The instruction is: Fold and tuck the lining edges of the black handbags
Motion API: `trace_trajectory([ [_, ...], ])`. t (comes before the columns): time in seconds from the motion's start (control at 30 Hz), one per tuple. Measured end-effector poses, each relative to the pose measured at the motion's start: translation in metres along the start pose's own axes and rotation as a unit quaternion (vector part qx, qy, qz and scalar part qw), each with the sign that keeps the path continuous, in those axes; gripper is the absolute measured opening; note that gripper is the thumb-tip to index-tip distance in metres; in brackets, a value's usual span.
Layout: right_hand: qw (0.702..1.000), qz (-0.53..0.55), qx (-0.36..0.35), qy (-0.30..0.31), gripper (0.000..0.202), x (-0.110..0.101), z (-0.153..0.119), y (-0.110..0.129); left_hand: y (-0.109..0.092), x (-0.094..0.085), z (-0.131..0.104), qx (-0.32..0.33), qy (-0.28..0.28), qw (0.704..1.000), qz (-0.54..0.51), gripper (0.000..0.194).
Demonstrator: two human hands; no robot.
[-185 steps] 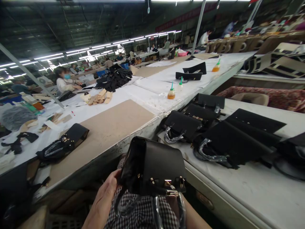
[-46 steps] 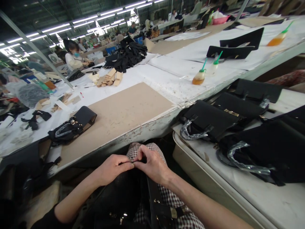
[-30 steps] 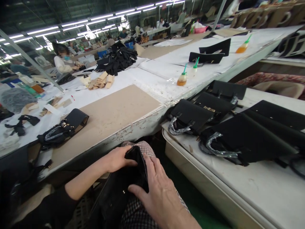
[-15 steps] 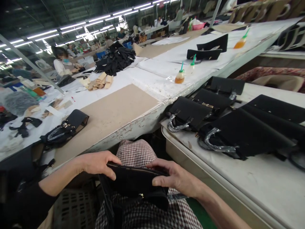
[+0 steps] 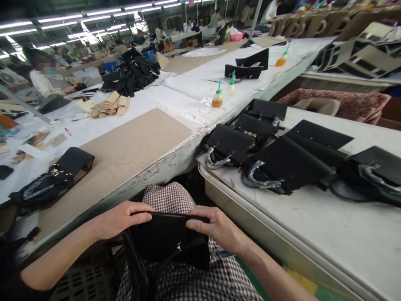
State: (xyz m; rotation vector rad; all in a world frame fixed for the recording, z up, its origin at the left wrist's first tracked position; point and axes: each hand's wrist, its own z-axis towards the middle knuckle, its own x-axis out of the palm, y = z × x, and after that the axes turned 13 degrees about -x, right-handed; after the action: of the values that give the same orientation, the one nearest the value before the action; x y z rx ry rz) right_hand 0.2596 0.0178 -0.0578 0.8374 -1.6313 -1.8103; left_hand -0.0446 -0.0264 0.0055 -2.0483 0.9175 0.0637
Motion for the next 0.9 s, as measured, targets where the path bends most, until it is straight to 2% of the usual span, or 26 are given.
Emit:
trace_trajectory([
  [0.23,0.998,0.003,0.047,-0.05,0.026,0.007,-0.002,-0.005,-0.003,0.0,0.003,-0.003,0.007,1.0,0.018,0.031],
  [0.6,0.995,-0.041,0.055,-0.069,0.025,0.012,-0.002,-0.007,-0.002,0.003,0.005,-0.017,-0.019,0.998,0.051,0.029],
  [0.7,0.994,-0.07,0.001,-0.081,0.015,0.01,-0.003,-0.006,-0.002,0.004,0.007,-0.018,-0.028,0.998,0.047,0.029],
  [0.73,0.991,-0.093,-0.03,-0.094,0.017,0.01,-0.004,-0.005,-0.002,0.004,0.008,-0.018,-0.03,0.998,0.043,0.029],
  [0.8,0.975,-0.162,-0.101,-0.115,0.022,0.008,-0.007,-0.004,-0.002,0.005,0.009,-0.017,-0.031,0.999,0.035,0.029],
  [0.9,0.94,-0.279,-0.176,-0.09,0.011,0.009,-0.01,0.0,0.0,0.005,0.01,-0.023,-0.032,0.999,0.029,0.029],
])
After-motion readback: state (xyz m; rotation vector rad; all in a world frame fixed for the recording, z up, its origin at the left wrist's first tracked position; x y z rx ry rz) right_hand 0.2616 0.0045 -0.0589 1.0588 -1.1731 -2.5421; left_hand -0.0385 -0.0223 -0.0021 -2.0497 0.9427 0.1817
